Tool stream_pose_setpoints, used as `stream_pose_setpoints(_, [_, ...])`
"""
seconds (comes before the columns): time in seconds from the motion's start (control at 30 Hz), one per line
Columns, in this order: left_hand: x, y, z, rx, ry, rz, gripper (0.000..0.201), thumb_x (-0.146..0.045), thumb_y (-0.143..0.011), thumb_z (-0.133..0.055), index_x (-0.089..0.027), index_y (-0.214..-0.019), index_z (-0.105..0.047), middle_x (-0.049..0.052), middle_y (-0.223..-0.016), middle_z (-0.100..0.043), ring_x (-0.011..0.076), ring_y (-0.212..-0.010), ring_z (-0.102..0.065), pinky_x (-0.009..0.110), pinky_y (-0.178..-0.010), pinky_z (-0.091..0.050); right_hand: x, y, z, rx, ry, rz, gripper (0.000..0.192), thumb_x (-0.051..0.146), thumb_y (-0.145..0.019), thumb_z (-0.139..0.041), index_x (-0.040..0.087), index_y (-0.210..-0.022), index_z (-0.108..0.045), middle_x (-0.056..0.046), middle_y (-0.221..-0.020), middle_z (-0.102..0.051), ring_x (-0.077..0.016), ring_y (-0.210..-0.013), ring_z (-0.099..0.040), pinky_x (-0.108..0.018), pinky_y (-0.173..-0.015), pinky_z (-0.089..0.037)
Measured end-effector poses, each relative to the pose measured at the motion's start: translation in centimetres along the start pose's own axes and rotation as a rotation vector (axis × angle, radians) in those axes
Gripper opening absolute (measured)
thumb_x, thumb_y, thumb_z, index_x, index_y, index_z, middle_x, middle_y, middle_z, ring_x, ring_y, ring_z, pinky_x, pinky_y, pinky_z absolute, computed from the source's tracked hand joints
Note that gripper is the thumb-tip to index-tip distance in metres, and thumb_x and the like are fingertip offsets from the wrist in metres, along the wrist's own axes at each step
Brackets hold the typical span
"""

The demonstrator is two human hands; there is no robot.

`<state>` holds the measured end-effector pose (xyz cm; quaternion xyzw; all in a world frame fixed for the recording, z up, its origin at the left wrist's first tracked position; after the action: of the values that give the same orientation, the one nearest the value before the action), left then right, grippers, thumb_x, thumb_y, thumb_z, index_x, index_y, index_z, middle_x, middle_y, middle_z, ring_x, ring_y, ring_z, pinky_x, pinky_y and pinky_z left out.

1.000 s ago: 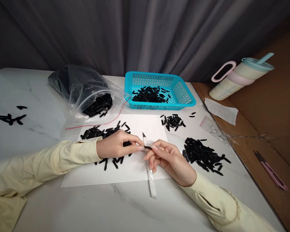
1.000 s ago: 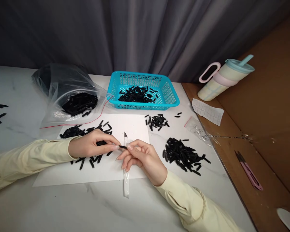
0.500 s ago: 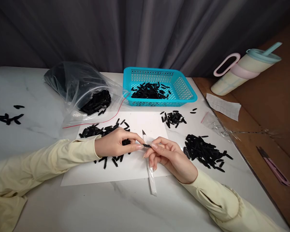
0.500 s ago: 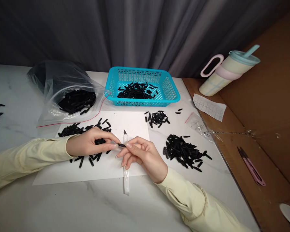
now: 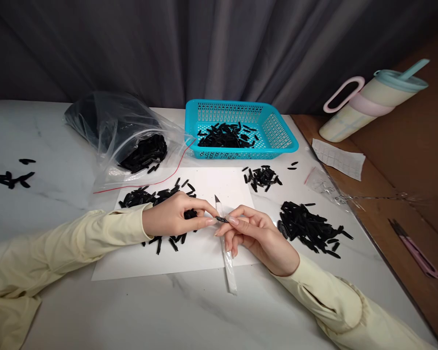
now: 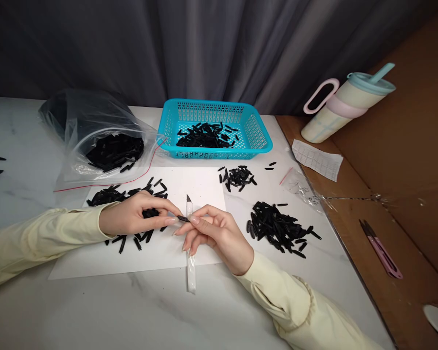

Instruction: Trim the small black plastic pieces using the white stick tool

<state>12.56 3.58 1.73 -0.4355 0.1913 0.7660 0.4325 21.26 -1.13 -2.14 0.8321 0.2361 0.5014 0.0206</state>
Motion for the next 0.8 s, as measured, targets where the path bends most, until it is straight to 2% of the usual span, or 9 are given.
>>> stream_pose_setpoints(0.5, [-0.78, 0.11, 0.28, -0.060, -0.033, -0.107, 0.018, -0.020, -0.081, -0.056, -0.008, -0.089, -0.067, -0.004, -0.049, -0.053, 0.0041, -0.040, -0.036, 0.014, -0.044, -0.035, 0.04, 0.03, 0.06, -0.005, -0.010, 0.008, 0.014, 0.025, -0.082, -0.061, 0.014, -0.077, -0.055, -0.010, -0.082, -0.069, -0.0135, -0.057, -0.062, -0.024, -0.050, -0.049])
stream_pose_setpoints(0.8, [-0.71, 0.13, 0.25, -0.060, -0.045, -0.097, 0.018, -0.021, -0.081, -0.056, -0.009, -0.088, -0.067, -0.004, -0.049, -0.050, 0.0048, -0.042, -0.035, 0.015, -0.044, -0.033, 0.09, -0.01, 0.13, -0.012, -0.006, 0.009, 0.011, 0.022, -0.081, -0.062, 0.013, -0.078, -0.056, -0.010, -0.079, -0.070, -0.0129, -0.056, -0.061, -0.022, -0.047, -0.048])
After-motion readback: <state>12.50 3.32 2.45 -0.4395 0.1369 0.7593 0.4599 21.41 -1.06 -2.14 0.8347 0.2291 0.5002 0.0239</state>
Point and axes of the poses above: each hand's wrist, its own y-axis away from the middle knuckle, its own z-axis out of the back of the hand, x = y × z, the point moved 9 cm from there along -y, towards the middle knuckle
